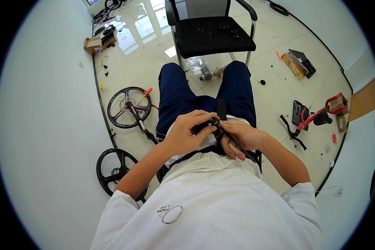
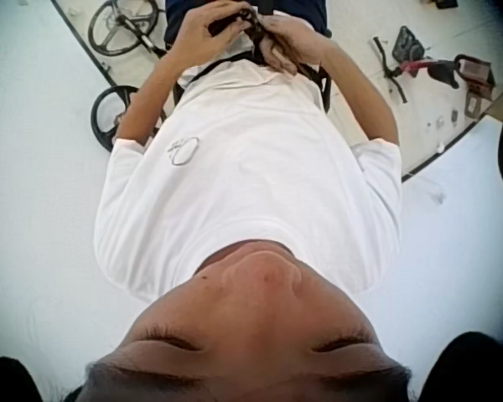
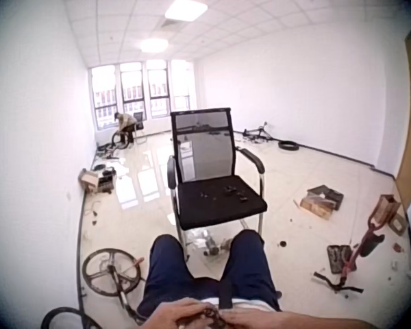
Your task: The person assembles small bicycle components on a black chair seat, using an Allen key to tighten bolts and nuts. They handle multiple small parts, including brackets and fasteners, and occasionally shift position while working.
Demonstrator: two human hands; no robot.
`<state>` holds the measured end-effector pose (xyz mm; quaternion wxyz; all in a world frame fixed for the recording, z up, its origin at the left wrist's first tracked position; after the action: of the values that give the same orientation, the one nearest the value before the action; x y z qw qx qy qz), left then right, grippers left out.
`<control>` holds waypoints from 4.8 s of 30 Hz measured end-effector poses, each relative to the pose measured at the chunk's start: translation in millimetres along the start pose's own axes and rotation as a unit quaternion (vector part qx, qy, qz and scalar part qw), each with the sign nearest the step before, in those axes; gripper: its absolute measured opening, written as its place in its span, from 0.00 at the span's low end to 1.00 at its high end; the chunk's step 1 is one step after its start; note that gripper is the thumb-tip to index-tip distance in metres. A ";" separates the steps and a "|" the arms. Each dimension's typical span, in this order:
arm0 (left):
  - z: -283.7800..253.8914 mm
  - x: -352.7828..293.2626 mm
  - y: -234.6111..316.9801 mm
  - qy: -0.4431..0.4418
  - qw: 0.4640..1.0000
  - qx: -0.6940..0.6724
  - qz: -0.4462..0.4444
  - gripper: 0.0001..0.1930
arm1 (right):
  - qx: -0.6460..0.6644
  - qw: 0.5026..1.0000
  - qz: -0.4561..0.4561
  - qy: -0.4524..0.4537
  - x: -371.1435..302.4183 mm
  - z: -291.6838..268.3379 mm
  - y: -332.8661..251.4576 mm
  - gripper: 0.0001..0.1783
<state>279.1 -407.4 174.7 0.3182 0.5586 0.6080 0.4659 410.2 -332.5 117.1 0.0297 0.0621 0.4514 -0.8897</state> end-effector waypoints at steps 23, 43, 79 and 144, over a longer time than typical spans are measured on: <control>16.4 11.7 -11.9 -0.117 0.987 0.038 -0.103 0.11 | 0.101 0.988 0.090 0.072 -4.6 -4.0 7.5 0.19; 18.8 13.4 -16.3 -0.026 0.984 -0.073 -0.163 0.09 | 0.139 0.986 0.029 0.086 -10.9 20.6 -20.2 0.16; 2.0 5.8 49.5 -0.070 0.945 -0.266 -0.178 0.20 | -0.089 0.939 -0.313 0.110 -28.0 43.9 -84.6 0.07; -19.8 41.5 235.6 -0.001 0.952 0.206 0.224 0.15 | -0.208 0.686 -0.687 0.116 -57.4 73.5 -144.3 0.22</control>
<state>344.1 -384.8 404.6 0.0838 0.7342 0.5498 0.3893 445.1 -306.8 283.3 -0.6306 -0.1702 0.5412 -0.5297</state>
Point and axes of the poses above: each hand's wrist, its own x-axis towards the middle knuckle, its own z-axis out of the palm, y = z × x, the point moved 6 cm from there along x, towards the middle knuckle, and after that the axes turned 15 degrees about -z, right-handed, at the moved point
